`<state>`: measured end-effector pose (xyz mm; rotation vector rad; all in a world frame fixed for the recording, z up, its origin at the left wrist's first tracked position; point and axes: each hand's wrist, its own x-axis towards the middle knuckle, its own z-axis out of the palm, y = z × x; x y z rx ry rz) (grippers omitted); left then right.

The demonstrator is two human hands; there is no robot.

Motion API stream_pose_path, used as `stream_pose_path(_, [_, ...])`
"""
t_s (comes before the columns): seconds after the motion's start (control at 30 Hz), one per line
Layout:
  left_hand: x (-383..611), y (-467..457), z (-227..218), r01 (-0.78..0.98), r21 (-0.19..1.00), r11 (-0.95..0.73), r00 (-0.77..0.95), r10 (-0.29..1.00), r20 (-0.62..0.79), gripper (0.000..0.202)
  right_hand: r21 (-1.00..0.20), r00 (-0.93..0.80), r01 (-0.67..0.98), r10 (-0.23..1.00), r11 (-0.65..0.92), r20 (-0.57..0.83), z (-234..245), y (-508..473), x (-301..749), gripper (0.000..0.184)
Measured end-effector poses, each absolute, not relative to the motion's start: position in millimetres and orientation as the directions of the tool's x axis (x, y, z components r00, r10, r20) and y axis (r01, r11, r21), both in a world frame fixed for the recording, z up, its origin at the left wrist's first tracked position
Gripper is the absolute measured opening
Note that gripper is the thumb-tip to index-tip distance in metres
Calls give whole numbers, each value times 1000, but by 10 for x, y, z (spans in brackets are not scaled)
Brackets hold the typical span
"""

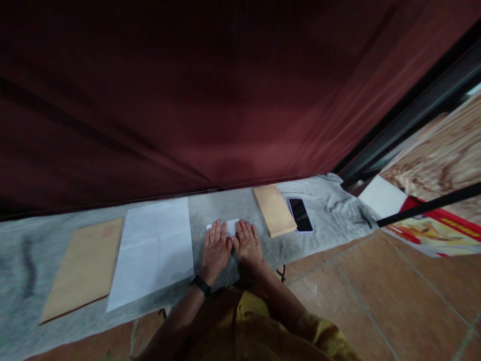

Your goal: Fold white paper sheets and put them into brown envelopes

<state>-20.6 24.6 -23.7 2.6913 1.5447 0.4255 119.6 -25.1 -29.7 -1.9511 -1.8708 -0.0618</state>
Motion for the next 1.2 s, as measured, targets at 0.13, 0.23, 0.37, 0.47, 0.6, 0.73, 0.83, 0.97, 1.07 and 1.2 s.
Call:
stream_pose_path(0.13, [-309,190,-287,861,177,-478,422,863,276,64,-271,107,963,942,-18,318,-310,-233,1181,55])
stream_pose_path(0.23, [-421,82,-324,868,199,-455,385,870,309,65,-266,110,964,938,-20,329,-322,-236,1173,55])
stream_pose_path(0.37, [-518,-64,-337,888,207,-412,333,884,329,64,-266,119,964,930,-24,348,-352,-236,1166,56])
stream_pose_path(0.47, [-499,-82,-295,882,201,-426,345,875,339,62,-267,125,963,927,-29,353,-376,-222,1160,56])
stream_pose_path(0.6, [-404,-24,-228,809,172,-562,508,815,277,55,-260,128,965,924,-32,362,-401,-210,1154,55])
stream_pose_path(0.73, [-396,9,-245,840,181,-512,465,850,247,58,-246,123,969,917,-28,380,-411,-220,1155,55])
stream_pose_path(0.83, [-466,15,-284,857,191,-479,425,866,264,61,-230,114,973,916,-24,386,-399,-228,1155,56])
stream_pose_path(0.97, [-522,14,-300,860,210,-464,399,870,289,63,-229,108,973,924,-23,366,-368,-231,1154,57])
stream_pose_path(1.07, [-509,6,-288,865,219,-451,384,877,290,63,-238,110,971,933,-27,344,-345,-241,1173,58])
stream_pose_path(1.2, [-500,3,-281,861,243,-447,376,881,288,63,-245,115,969,935,-31,335,-311,-290,1243,59])
